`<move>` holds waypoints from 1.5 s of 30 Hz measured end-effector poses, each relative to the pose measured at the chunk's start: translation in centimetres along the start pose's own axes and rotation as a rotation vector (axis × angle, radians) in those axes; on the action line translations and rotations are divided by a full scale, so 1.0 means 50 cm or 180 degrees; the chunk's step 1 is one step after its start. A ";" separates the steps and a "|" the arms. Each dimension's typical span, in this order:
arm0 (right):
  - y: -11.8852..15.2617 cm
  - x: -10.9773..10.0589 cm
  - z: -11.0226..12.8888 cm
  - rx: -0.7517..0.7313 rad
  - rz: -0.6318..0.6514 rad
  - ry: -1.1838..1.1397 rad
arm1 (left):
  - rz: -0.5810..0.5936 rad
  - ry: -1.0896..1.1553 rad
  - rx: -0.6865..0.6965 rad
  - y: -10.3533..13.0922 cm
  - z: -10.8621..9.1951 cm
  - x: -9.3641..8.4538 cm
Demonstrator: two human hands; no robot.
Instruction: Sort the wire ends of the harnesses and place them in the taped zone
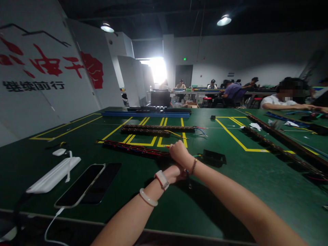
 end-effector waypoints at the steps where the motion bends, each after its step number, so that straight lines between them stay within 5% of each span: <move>1: 0.001 -0.003 -0.014 0.0010 0.0010 -0.0026 | 0.0018 -0.0020 0.0008 0.001 -0.001 0.001; 8: 0.038 -0.036 -0.171 0.0157 0.0133 -0.2429 | 0.0302 -0.0088 0.0058 0.005 -0.010 0.008; 12: 0.077 0.001 -0.225 0.0398 -0.0544 -0.1888 | 0.0401 -0.0129 0.0032 0.006 -0.014 0.008; 17: 0.123 0.072 -0.205 0.0034 -0.0931 -0.0589 | 0.0351 -0.0334 -0.0002 0.007 -0.018 0.003; 24: 0.129 0.134 -0.191 -0.0334 -0.0753 -0.0570 | 0.0333 -0.0871 0.0132 0.011 -0.033 -0.002; 36: 0.129 0.129 -0.192 -0.0194 -0.0620 -0.0672 | 0.0936 -0.2467 0.0267 0.030 -0.091 -0.031; 45: 0.128 0.134 -0.192 -0.0252 -0.0678 -0.0641 | 0.1248 -0.2878 0.0376 0.035 -0.111 -0.035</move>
Point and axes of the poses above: each hand's wrist, its own y-axis away from the middle knuckle, its own x-axis out of the palm, z = x × y, the point moved 6 cm from there along -y, towards the middle knuckle, and after that the axes turned 15 degrees about x, right-handed, at the moved point
